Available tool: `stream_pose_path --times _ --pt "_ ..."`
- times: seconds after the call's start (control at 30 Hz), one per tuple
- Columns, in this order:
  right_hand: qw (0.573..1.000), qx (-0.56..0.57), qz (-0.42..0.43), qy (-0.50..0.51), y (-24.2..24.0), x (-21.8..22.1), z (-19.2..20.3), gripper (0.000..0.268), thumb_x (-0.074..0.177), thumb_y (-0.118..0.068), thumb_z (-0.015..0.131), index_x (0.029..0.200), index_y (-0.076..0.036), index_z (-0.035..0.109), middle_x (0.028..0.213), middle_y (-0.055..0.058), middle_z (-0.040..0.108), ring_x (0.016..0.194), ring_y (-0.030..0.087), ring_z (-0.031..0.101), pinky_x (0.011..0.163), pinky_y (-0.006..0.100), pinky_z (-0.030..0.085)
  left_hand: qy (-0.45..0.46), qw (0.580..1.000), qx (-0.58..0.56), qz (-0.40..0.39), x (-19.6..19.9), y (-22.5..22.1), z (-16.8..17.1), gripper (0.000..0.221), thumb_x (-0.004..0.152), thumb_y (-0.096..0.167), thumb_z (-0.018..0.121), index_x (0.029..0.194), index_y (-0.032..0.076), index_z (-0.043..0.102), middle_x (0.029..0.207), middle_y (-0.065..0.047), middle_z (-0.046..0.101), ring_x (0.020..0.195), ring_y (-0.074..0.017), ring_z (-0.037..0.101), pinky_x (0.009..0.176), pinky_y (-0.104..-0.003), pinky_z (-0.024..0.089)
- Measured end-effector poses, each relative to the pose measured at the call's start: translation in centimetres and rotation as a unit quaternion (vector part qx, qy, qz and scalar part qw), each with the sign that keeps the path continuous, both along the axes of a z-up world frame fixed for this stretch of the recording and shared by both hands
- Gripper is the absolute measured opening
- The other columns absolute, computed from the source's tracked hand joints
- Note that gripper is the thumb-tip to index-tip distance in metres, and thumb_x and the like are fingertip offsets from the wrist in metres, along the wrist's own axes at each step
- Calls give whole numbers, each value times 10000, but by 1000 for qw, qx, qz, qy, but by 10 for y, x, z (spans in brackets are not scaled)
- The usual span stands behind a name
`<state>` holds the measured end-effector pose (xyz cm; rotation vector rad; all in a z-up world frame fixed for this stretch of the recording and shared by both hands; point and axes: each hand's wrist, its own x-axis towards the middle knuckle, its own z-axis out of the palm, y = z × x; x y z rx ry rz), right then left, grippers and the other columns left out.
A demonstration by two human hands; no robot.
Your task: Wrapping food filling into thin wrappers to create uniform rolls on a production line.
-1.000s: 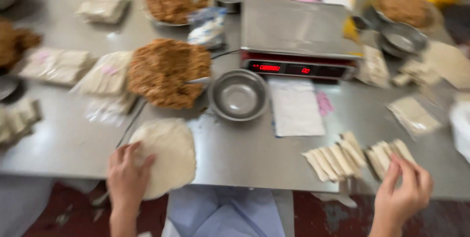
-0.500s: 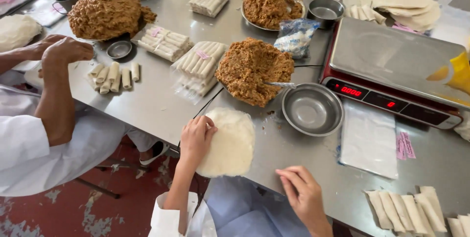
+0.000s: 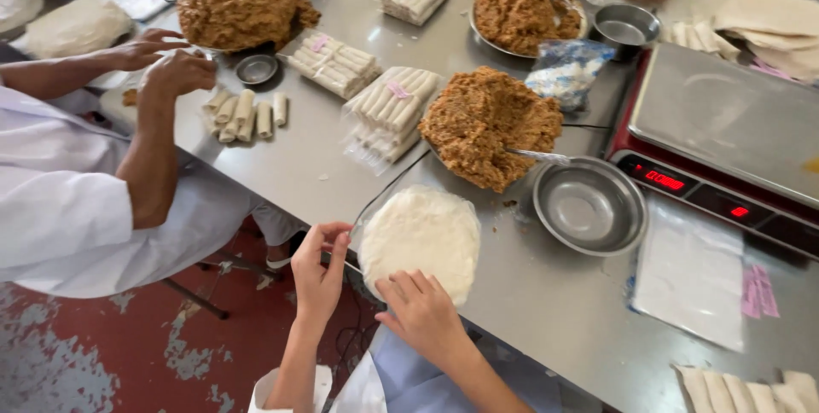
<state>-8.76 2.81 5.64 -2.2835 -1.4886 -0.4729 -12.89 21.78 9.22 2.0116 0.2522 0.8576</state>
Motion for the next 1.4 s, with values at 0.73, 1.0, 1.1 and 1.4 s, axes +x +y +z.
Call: stream_pose_path --times 0.73,1.0,1.1,1.4 --pt "903 203 -67 372 15 18 30 207 986 -215 634 800 -124 622 766 -4 570 645 130 543 603 281 438 30 983 -181 -14 -33 -16 -42 167 1022 251 578 1050 89 606 881 -24 646 774 -119 635 698 -249 528" --pt "749 356 -80 554 -4 14 34 246 1021 -312 603 860 -138 537 937 -31 569 759 79 514 648 213 378 -14 952 -253 -172 -7 -57 14 459 883 306 773 1191 87 511 1194 -61 565 1038 -208 676 732 -280 616" --pt "750 367 -77 545 -6 9 41 245 1037 -307 569 882 -122 529 947 -17 561 633 78 445 584 231 367 11 959 -245 -144 0 -58 20 331 879 232 791 1068 102 553 1079 -34 611 894 -157 705 671 -241 630" --pt "632 404 13 661 -10 9 59 282 1056 -294 521 977 -30 581 708 52 518 537 148 490 494 273 423 -54 971 -206 -107 -2 -63 25 225 865 -96 575 757 92 632 791 -49 680 804 -155 721 617 -223 523"
